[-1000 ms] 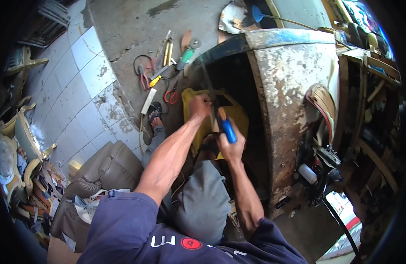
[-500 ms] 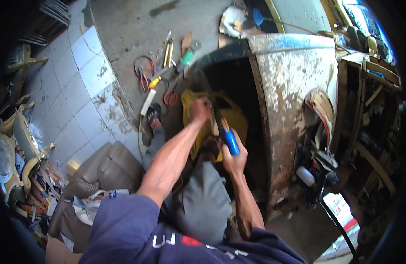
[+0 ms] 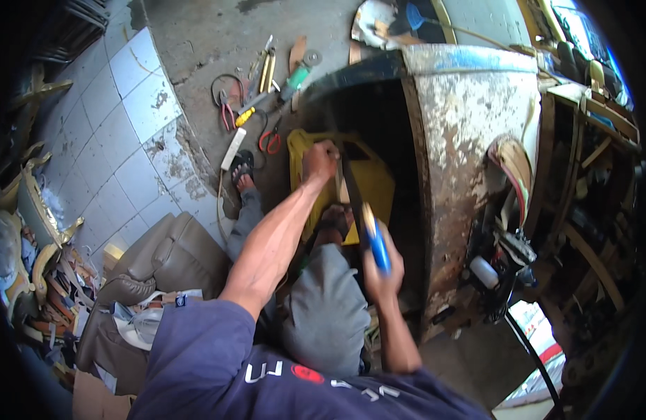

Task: The person cuts a wooden block with a hand saw and checks the cut wood.

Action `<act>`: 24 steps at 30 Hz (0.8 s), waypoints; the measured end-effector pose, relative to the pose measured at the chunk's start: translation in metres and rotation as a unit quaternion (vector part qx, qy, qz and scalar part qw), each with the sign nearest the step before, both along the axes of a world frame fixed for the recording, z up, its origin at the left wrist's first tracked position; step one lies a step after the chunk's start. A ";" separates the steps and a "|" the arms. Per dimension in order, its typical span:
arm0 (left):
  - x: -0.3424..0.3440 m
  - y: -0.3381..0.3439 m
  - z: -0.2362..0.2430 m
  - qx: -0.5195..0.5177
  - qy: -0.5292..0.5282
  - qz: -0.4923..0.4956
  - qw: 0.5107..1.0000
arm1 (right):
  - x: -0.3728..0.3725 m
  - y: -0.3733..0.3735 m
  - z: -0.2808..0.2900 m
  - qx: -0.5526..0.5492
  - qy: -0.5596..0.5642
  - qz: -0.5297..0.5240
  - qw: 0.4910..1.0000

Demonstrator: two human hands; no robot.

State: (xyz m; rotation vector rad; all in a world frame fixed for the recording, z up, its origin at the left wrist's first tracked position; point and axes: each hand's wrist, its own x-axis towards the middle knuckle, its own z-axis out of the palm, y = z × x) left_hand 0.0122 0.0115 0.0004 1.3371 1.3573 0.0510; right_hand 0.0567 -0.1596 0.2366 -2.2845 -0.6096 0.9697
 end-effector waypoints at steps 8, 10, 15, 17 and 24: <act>0.015 0.006 0.021 -0.021 -0.020 -0.007 1.000 | 0.009 0.006 -0.020 -0.021 -0.049 0.003 0.999; 0.024 -0.005 0.015 0.035 -0.042 -0.016 0.998 | 0.031 0.035 -0.065 -0.026 0.033 -0.051 0.998; 0.002 0.010 -0.007 0.044 -0.029 0.010 0.999 | -0.005 -0.034 0.048 0.034 0.017 0.021 0.999; -0.005 0.008 0.000 0.070 -0.048 0.011 0.996 | -0.021 -0.074 0.105 -0.033 0.049 -0.024 0.998; 0.018 -0.005 0.008 0.060 -0.081 0.019 0.995 | 0.040 0.055 -0.063 0.019 0.041 -0.046 0.998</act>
